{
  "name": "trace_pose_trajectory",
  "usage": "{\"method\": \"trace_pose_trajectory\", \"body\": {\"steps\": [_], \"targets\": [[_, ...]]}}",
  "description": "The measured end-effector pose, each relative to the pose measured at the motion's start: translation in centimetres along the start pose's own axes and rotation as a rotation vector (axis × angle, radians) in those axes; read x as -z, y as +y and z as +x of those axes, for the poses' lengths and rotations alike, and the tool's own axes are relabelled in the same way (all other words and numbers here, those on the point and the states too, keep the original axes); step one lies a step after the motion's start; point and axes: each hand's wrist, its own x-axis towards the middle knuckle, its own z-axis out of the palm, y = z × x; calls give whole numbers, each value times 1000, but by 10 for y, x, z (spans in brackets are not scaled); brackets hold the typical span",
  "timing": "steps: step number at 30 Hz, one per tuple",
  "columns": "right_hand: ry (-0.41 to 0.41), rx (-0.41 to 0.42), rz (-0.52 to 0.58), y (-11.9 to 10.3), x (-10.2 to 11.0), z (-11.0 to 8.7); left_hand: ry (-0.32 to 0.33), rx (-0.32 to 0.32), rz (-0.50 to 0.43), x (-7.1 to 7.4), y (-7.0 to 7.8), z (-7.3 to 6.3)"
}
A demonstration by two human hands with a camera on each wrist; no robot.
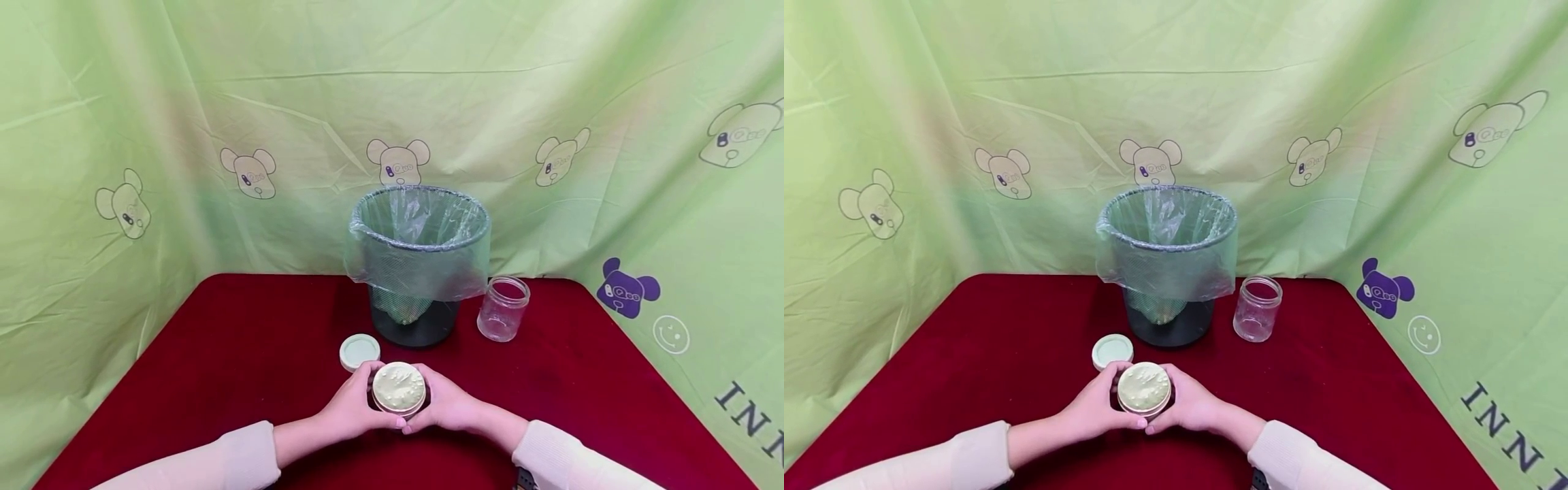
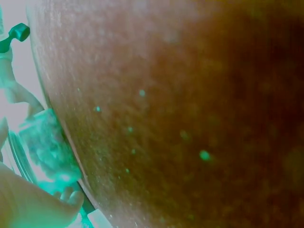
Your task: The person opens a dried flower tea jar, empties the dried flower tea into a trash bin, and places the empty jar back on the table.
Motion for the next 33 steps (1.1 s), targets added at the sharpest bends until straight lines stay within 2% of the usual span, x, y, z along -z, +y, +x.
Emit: {"method": "trace_pose_trajectory", "body": {"steps": [4, 15, 19, 22, 26, 30, 33], "targets": [[1, -3, -4, 0, 0, 0, -67, -7, -52, 5, -4, 3], [-1, -6, 9, -1, 0, -1, -404, -97, -225, 32, -18, 26], [0, -10, 8, -1, -1, 0, -477, -117, -276, 35, -22, 34], [1, -12, 7, -2, -1, 0, -492, -137, -281, 35, -23, 37], [3, -13, 4, -2, -1, 0, -478, -152, -277, 34, -23, 38], [6, -16, 1, -2, 0, 1, -424, -112, -255, 31, -19, 34], [8, -20, 8, -2, 1, 0, -358, -77, -198, 27, -15, 29]]}}
